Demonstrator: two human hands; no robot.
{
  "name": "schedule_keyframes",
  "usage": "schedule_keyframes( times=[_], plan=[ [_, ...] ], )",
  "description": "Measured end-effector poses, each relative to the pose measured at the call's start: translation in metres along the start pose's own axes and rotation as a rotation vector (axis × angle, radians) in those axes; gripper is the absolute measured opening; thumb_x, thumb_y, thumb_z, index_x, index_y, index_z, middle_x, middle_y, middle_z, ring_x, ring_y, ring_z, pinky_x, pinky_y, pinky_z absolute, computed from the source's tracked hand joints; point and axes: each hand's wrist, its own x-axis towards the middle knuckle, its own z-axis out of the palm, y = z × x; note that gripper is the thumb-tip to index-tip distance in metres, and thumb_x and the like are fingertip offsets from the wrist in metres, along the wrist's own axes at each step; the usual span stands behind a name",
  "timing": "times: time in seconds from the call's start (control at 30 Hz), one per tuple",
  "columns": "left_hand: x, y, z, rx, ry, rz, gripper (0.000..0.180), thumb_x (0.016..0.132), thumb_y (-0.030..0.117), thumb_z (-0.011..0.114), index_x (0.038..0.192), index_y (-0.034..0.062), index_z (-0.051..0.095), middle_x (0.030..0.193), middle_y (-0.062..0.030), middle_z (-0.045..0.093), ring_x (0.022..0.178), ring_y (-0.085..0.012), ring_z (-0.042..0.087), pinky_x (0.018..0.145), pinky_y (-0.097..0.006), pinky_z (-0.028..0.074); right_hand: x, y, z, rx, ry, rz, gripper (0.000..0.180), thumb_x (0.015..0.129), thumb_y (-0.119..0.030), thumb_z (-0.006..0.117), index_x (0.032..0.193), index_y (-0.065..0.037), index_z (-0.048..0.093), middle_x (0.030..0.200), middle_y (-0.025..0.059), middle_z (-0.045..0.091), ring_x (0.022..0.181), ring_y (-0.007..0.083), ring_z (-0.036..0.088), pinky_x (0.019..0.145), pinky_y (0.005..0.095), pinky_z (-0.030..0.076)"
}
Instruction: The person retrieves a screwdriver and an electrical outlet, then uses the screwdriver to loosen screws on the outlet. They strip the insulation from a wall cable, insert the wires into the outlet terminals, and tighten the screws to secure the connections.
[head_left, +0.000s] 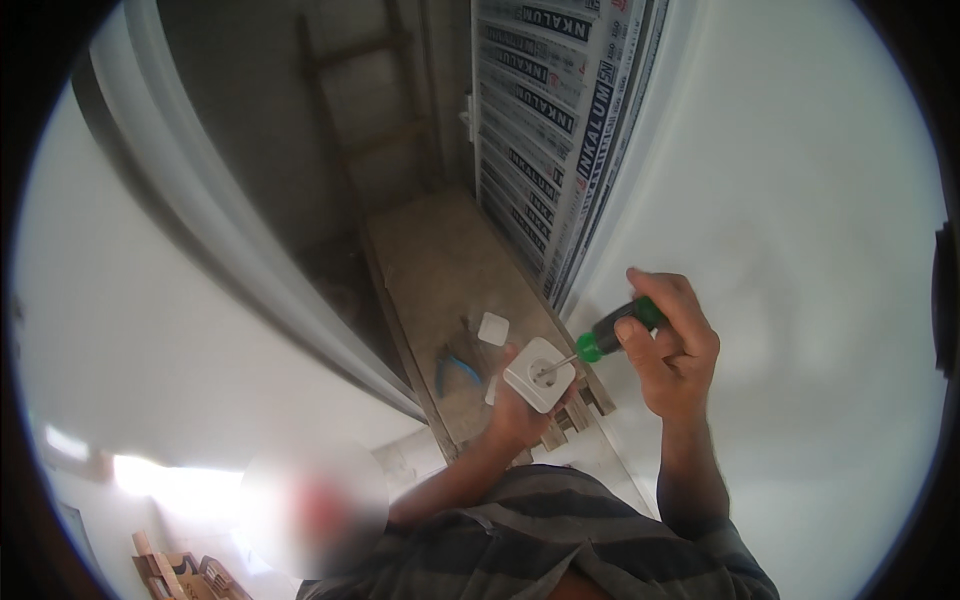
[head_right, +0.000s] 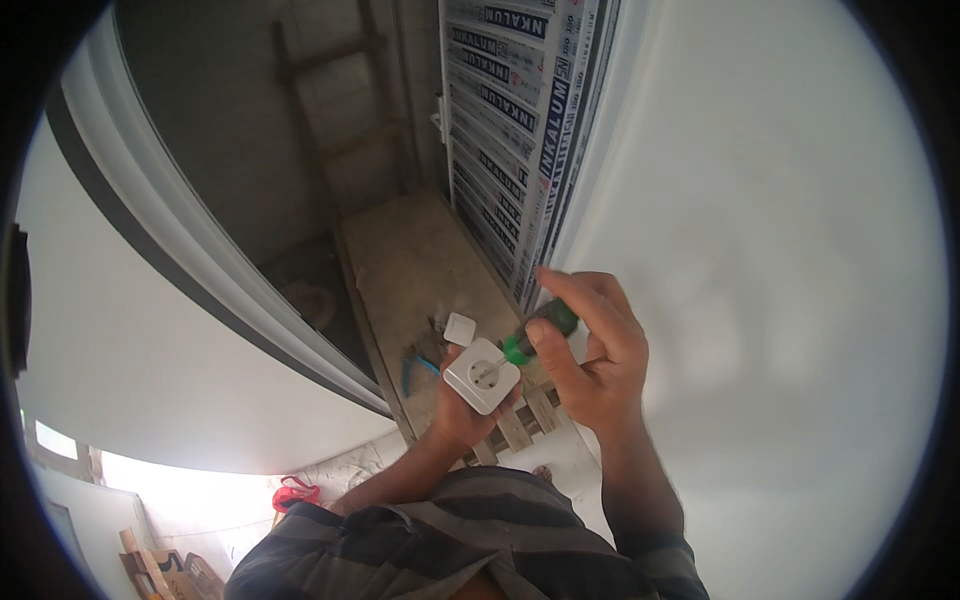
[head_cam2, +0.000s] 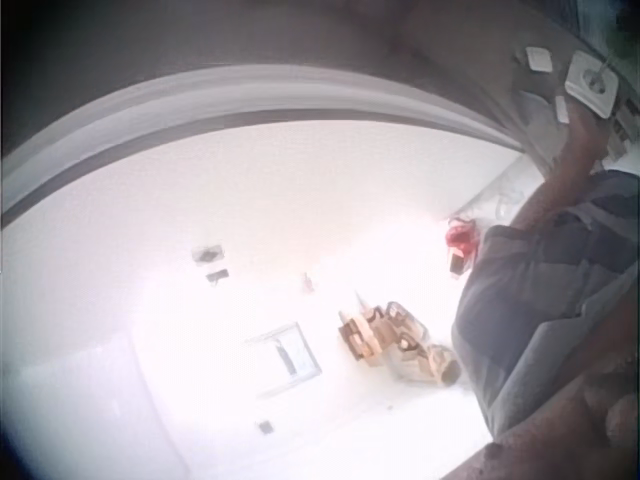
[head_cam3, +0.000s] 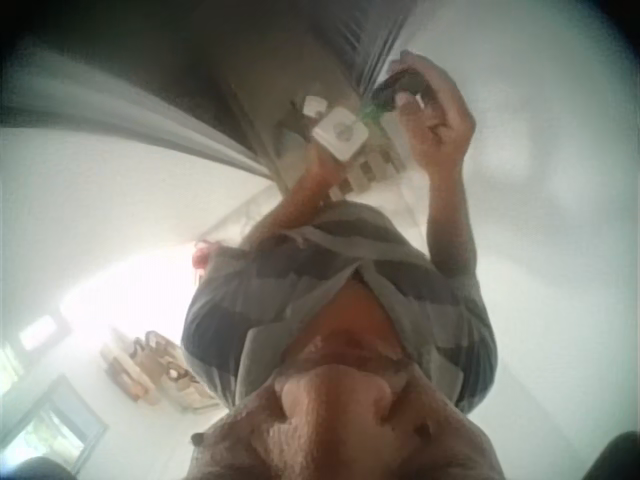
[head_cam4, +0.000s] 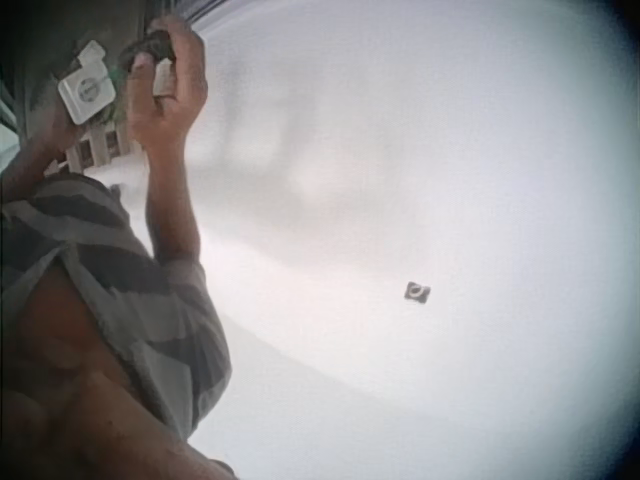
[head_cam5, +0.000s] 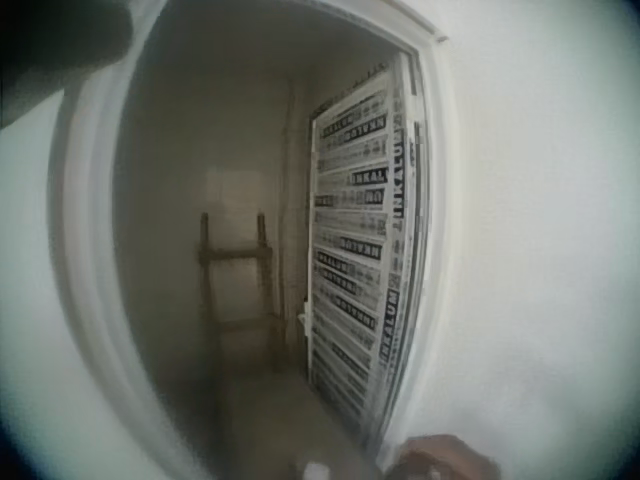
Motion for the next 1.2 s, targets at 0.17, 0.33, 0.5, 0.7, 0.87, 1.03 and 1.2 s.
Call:
schedule_keyframes(
  times=[0.17, 0.33, 0.5, 0.7, 0.87, 1.03, 1.2],
  plan=[
    [-0.004, 0.003, -0.008, -0.031, -0.022, 0.002, 0.064, 0.103, 0.07, 0.04, 0.129, 0.0144, 0.059, 0.122, -0.0129, 0.067, 0.11, -0.0327, 0.067, 0.092, -0.045, 0.057, 0.003, -0.001, 0.005, 0.182, -0.028, 0.044, 0.038, 0.091, 0.006, 0.063, 0.129, 0.005, 0.065, 0.119, 0.0167, 0.064, 0.108, 0.0201, 0.063, 0.095, 0.0335, 0.049],
    [-0.008, 0.0, -0.007, -0.093, 0.031, -0.038, 0.064, 0.103, 0.07, 0.04, 0.13, 0.0143, 0.059, 0.122, -0.0129, 0.068, 0.111, -0.0338, 0.067, 0.092, -0.046, 0.058, -0.006, -0.004, 0.006, -0.045, -0.013, 0.02, 0.039, 0.091, 0.007, 0.058, 0.129, 0.005, 0.065, 0.121, 0.0173, 0.065, 0.112, 0.0226, 0.063, 0.099, 0.0339, 0.048],
    [-0.002, 0.002, -0.013, -0.073, 0.0, -0.038, 0.061, 0.105, 0.067, 0.038, 0.128, 0.0152, 0.058, 0.124, -0.0126, 0.066, 0.113, -0.0342, 0.066, 0.094, -0.048, 0.057, -0.002, -0.005, 0.007, 0.234, 0.005, 0.137, 0.038, 0.088, 0.002, 0.068, 0.127, 0.003, 0.067, 0.119, 0.0147, 0.063, 0.104, 0.0209, 0.062, 0.094, 0.0322, 0.048],
    [0.005, 0.005, 0.003, -0.049, 0.103, -0.05, 0.067, 0.108, 0.066, 0.029, 0.132, 0.0102, 0.055, 0.126, -0.0192, 0.066, 0.112, -0.034, 0.067, 0.095, -0.046, 0.055, 0.004, 0.016, 0.001, -0.004, 0.008, 0.051, 0.032, 0.094, 0.002, 0.061, 0.125, 0.001, 0.069, 0.119, 0.0144, 0.063, 0.107, 0.0198, 0.062, 0.094, 0.0328, 0.049],
    [0.008, 0.007, 0.001, -0.05, 0.092, -0.043, 0.066, 0.108, 0.066, 0.029, 0.132, 0.0103, 0.056, 0.126, -0.0181, 0.066, 0.114, -0.0339, 0.066, 0.097, -0.047, 0.054, 0.015, 0.017, 0.004, 0.213, -0.003, 0.096, 0.036, 0.09, 0.004, 0.068, 0.127, 0.002, 0.068, 0.121, 0.0171, 0.066, 0.111, 0.0216, 0.064, 0.096, 0.0339, 0.05],
    [0.008, 0.007, 0.006, -0.049, 0.091, -0.036, 0.065, 0.108, 0.065, 0.028, 0.131, 0.0109, 0.056, 0.126, -0.0177, 0.066, 0.115, -0.0334, 0.066, 0.097, -0.047, 0.054, 0.013, 0.02, -0.002, -0.06, -0.059, 0.048, 0.037, 0.093, 0.005, 0.058, 0.13, 0.004, 0.064, 0.125, 0.0193, 0.067, 0.118, 0.0232, 0.064, 0.099, 0.0349, 0.05],
    [0.01, 0.008, 0.004, -0.088, 0.097, -0.063, 0.064, 0.109, 0.065, 0.028, 0.131, 0.0124, 0.057, 0.125, -0.0168, 0.067, 0.114, -0.0333, 0.066, 0.094, -0.047, 0.055, 0.018, 0.011, 0.005, 0.345, 0.021, 0.232, 0.035, 0.093, 0.001, 0.066, 0.127, 0.003, 0.067, 0.114, 0.0157, 0.067, 0.106, 0.0191, 0.064, 0.092, 0.0327, 0.051]
  ],
)
